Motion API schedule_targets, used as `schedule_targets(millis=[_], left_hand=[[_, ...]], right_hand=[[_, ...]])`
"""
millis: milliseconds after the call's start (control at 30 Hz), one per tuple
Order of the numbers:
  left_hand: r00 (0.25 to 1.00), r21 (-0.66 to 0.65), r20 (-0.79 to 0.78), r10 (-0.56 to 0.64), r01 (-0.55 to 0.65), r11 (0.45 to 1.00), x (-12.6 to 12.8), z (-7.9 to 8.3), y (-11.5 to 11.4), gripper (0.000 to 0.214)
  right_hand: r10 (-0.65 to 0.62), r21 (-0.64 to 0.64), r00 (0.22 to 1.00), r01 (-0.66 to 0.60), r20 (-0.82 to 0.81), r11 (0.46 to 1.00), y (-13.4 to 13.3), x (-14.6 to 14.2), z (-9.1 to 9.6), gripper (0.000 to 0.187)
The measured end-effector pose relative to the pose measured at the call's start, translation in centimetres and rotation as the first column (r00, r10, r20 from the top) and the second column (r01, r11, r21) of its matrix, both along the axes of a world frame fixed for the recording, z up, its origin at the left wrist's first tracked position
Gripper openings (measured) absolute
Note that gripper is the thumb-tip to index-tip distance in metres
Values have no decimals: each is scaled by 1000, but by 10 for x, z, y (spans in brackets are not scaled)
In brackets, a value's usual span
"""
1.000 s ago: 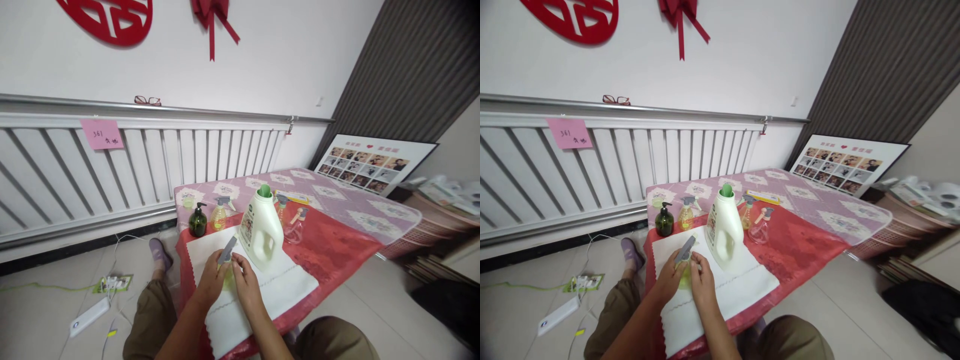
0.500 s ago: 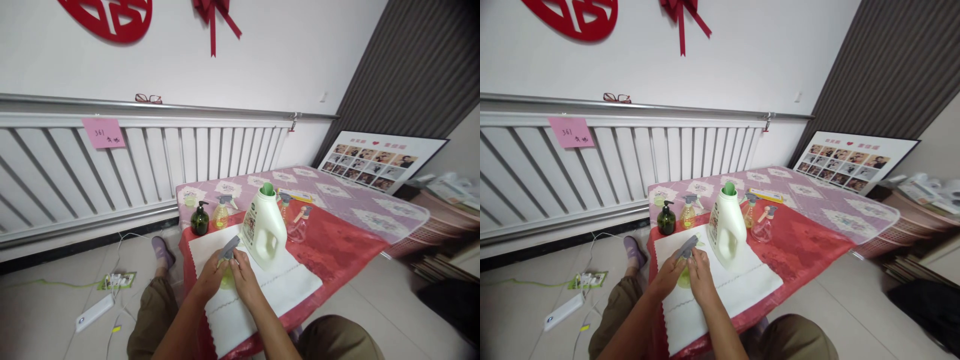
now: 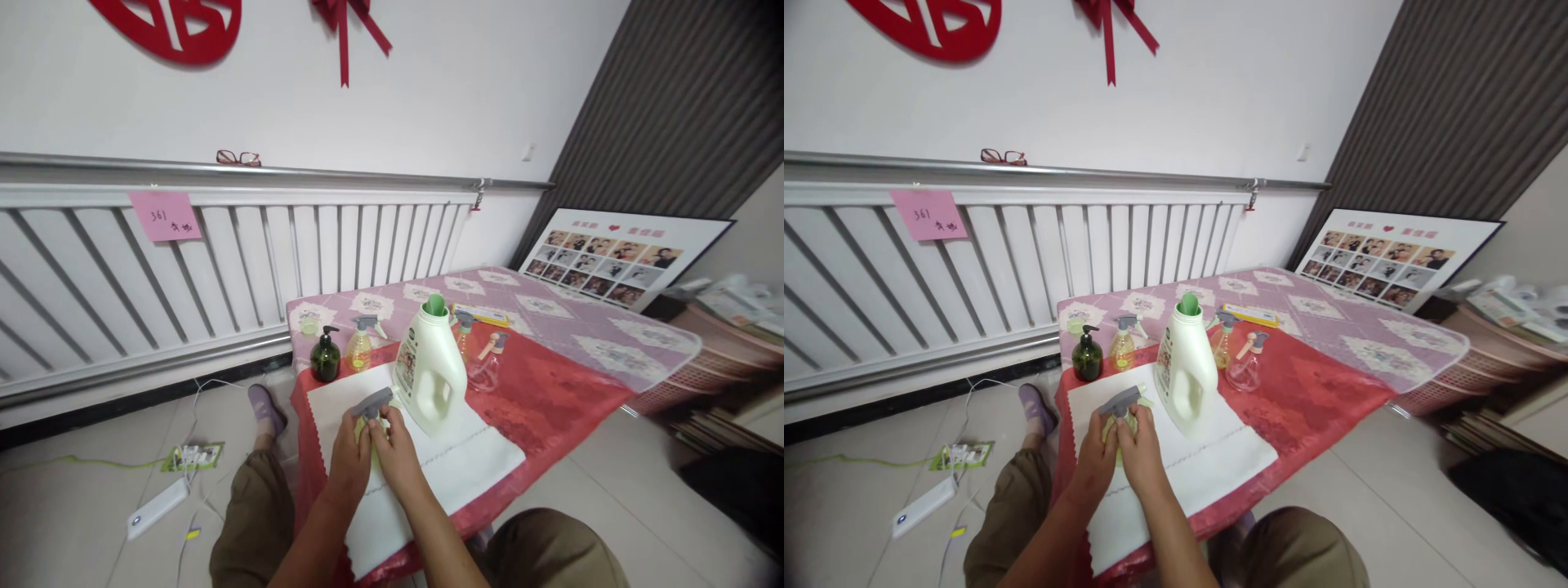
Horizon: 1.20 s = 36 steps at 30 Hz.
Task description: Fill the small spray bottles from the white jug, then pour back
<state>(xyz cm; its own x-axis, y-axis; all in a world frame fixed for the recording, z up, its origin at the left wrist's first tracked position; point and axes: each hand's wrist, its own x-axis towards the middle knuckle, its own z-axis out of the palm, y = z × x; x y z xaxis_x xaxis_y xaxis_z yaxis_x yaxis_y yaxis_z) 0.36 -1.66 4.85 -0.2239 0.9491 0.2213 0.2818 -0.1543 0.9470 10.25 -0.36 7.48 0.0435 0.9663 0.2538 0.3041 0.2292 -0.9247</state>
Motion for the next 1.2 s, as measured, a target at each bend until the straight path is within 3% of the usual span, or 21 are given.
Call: schedule_targets(millis=[233, 400, 567, 700, 867, 1000, 1100, 1200], left_hand=[[989, -65, 41, 145, -142, 988, 14, 9, 4, 31], [995, -31, 43, 89, -87, 996, 14, 16, 8, 22], [999, 24, 23, 24, -24, 999, 8, 12, 6, 31], [992, 86, 9, -129, 127, 988, -2, 14, 8, 33], [938, 25, 48, -342, 341, 940, -20, 23, 14, 34], [899, 0, 85, -430, 432, 902, -29, 25, 18, 35], [906, -19, 118, -407, 411, 911, -28, 23, 18, 35], [951, 7, 155, -266, 268, 963, -16, 23, 15, 41]], right_hand=[[-98, -53, 993, 94, -72, 994, -3, -14, -6, 24], [-86, -59, 988, 79, -130, 995, -6, -14, -5, 30], [4, -45, 986, -12, -166, 999, -7, -5, -5, 35], [44, -14, 984, -47, -173, 999, -8, 3, -8, 35], [86, 11, 986, -85, -143, 996, -6, 8, -17, 36], [123, 70, 992, -120, -31, 990, -3, 10, -24, 42], [139, 90, 990, -140, 10, 986, -1, 10, -27, 42], [157, 98, 987, -158, 20, 983, -1, 11, -28, 41]])
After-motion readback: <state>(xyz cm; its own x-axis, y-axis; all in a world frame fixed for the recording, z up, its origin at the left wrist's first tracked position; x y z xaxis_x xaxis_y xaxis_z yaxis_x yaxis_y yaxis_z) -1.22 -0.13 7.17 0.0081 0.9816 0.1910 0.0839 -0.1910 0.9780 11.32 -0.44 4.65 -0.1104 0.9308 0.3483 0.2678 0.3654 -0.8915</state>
